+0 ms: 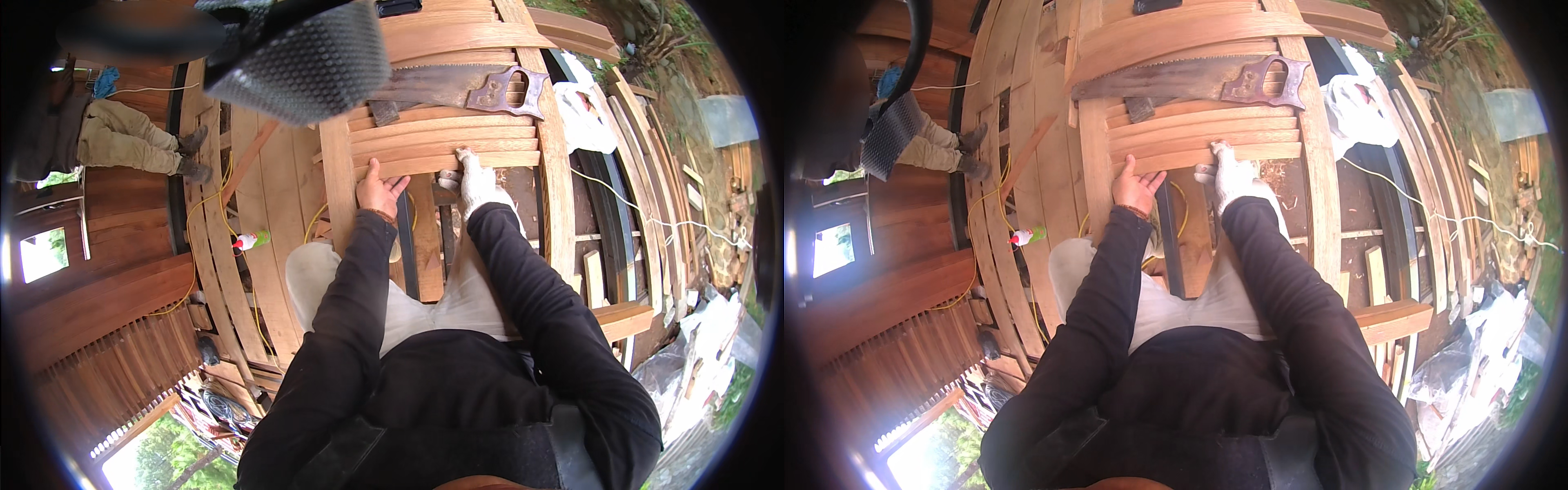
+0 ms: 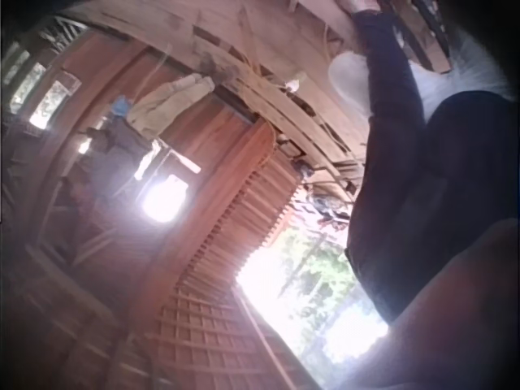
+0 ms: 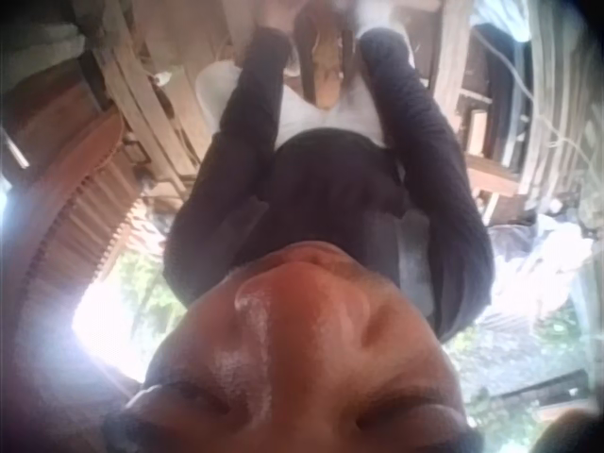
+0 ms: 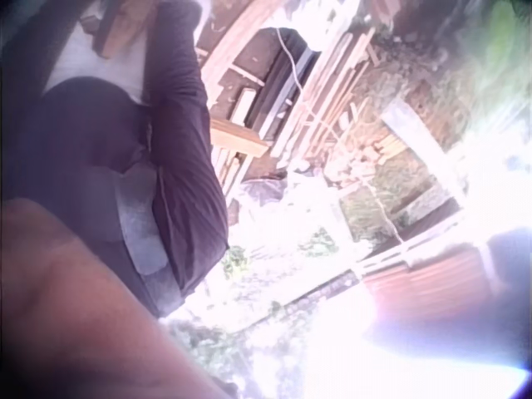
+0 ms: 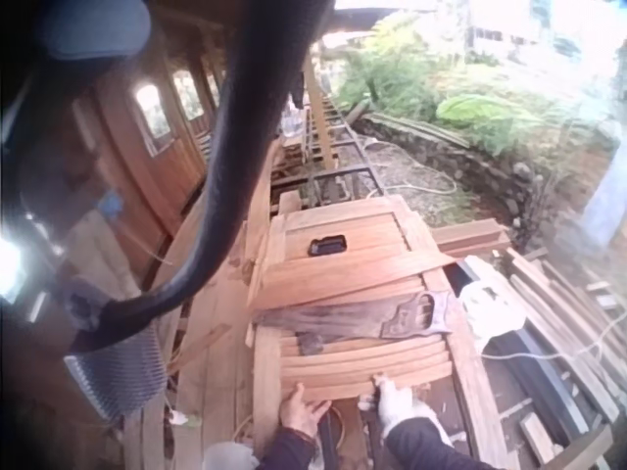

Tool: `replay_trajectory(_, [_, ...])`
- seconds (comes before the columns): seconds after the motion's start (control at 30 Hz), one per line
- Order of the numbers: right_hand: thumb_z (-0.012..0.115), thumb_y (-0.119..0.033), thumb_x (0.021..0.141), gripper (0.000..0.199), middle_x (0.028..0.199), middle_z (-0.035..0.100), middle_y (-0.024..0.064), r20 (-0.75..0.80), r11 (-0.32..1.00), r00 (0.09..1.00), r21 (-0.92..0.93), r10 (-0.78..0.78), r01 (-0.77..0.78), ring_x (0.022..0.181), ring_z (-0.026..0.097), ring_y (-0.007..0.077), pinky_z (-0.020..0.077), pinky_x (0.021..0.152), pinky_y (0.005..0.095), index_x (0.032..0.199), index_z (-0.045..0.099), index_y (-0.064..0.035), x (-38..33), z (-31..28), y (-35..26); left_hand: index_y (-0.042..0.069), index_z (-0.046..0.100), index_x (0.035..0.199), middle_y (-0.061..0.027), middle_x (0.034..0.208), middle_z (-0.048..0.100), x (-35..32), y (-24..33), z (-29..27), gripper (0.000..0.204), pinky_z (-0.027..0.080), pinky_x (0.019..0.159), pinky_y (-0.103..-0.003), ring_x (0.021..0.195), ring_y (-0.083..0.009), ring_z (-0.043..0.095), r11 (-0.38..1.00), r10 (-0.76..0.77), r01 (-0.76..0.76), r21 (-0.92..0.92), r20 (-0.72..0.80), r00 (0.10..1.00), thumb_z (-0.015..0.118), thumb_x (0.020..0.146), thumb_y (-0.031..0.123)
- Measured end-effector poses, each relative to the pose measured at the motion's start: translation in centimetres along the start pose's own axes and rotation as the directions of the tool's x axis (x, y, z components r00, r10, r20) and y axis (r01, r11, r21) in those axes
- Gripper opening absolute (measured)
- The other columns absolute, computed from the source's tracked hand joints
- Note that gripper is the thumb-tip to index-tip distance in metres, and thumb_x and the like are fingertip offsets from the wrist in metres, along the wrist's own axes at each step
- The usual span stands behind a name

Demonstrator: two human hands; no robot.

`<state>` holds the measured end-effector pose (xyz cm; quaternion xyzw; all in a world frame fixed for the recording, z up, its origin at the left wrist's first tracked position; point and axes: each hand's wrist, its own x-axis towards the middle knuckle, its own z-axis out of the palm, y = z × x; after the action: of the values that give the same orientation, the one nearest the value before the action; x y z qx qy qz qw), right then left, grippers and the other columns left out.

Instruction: The person assembles a curved wooden structure by placing slats, tapping them with a hammer, and sawing them to fit. They repeatedly adjust and secure the slats into position.

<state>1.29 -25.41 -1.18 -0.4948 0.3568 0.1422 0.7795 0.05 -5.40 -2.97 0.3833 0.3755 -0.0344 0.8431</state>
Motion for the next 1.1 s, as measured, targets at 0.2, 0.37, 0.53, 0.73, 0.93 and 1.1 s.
replay_trajectory(0.2, [0.076, -0.032, 0.091, 0.044, 0.112, 0.07, 0.0177, 0.281, 0.971, 0.943, -0.209, 0.177, -0.12, 0.087, 0.073, 0.0271, 0.0646, 0.071, 0.039, 0.124, 0.07, -0.0035, -0.7, -1.2, -0.4, -0.002, 0.055, 0.132, -0.0196, 0.12, 0.067, -3.4, 1.4, -2.9, 0.05, 0.059, 0.096, -0.046, 0.11, -0.0317, 0.07, 0.906, -0.084, 0.042, 0.421, 0.082, 0.993, 0.065, 0.106, 0.04])
replay_trajectory(0.37, [0.076, -0.031, 0.09, 0.038, 0.098, 0.075, 0.0163, 0.531, 0.262, 0.747, -0.715, -0.4, 0.648, 0.089, 0.074, 0.0333, 0.0576, 0.084, 0.0423, 0.112, 0.068, -0.0008, -4.3, -2.5, 0.4, 0.001, 0.054, 0.132, -0.019, 0.133, 0.064, -5.4, 3.6, -4.9, 0.044, 0.056, 0.095, -0.042, 0.114, -0.0312, 0.069, 0.292, 0.557, -0.448, 0.845, 0.23, 0.798, 0.069, 0.101, 0.029])
replay_trajectory(0.53, [0.076, -0.026, 0.087, 0.041, 0.129, 0.062, 0.0216, 0.667, -0.095, 0.473, -0.629, -0.576, 0.771, 0.127, 0.058, 0.0395, 0.0508, 0.103, 0.0472, 0.119, 0.067, -0.0032, -7.8, -1.8, -4.0, 0.006, 0.048, 0.146, -0.0237, 0.141, 0.058, -4.5, 3.1, -6.7, 0.06, 0.05, 0.104, -0.053, 0.13, -0.0421, 0.057, -0.166, 0.756, -0.206, 0.964, 0.258, 0.602, 0.064, 0.1, 0.039])
replay_trajectory(0.73, [0.076, -0.021, 0.078, 0.092, 0.162, 0.04, 0.0247, 0.767, -0.592, 0.49, -0.635, -0.413, 0.496, 0.151, 0.033, 0.0465, 0.0191, 0.124, 0.0656, 0.161, 0.039, -0.007, -4.3, -3.7, -2.5, 0.008, 0.051, 0.149, -0.026, 0.129, 0.068, -2.7, 3.8, -6.7, 0.052, 0.053, 0.097, -0.054, 0.117, -0.0446, 0.066, 0.123, 0.696, -0.154, 0.98, 0.026, 0.718, 0.053, 0.105, 0.037])
replay_trajectory(0.93, [0.079, -0.024, 0.078, 0.078, 0.143, 0.054, 0.0201, 0.705, -0.53, 0.643, -0.683, -0.298, 0.503, 0.139, 0.047, 0.0397, 0.0336, 0.119, 0.0524, 0.149, 0.052, -0.0061, -4.5, -0.5, -4.2, 0.006, 0.063, 0.134, -0.0263, 0.115, 0.075, -4.1, 4.3, -5.5, 0.05, 0.054, 0.094, -0.056, 0.108, -0.0448, 0.071, 0.159, 0.647, -0.018, 0.987, -0.091, 0.757, 0.045, 0.106, 0.043])
replay_trajectory(1.1, [0.073, -0.027, 0.085, 0.072, 0.146, 0.054, 0.0222, 0.845, -0.69, 0.38, -0.529, -0.376, 0.495, 0.14, 0.047, 0.0398, 0.0347, 0.119, 0.0505, 0.149, 0.052, -0.0024, -2.4, 1.9, -2.7, 0.004, 0.06, 0.131, -0.0245, 0.116, 0.073, -3.2, 3.7, -5.7, 0.048, 0.056, 0.088, -0.056, 0.103, -0.0456, 0.071, 0.107, 0.673, -0.042, 0.993, -0.041, 0.739, 0.049, 0.105, 0.043])
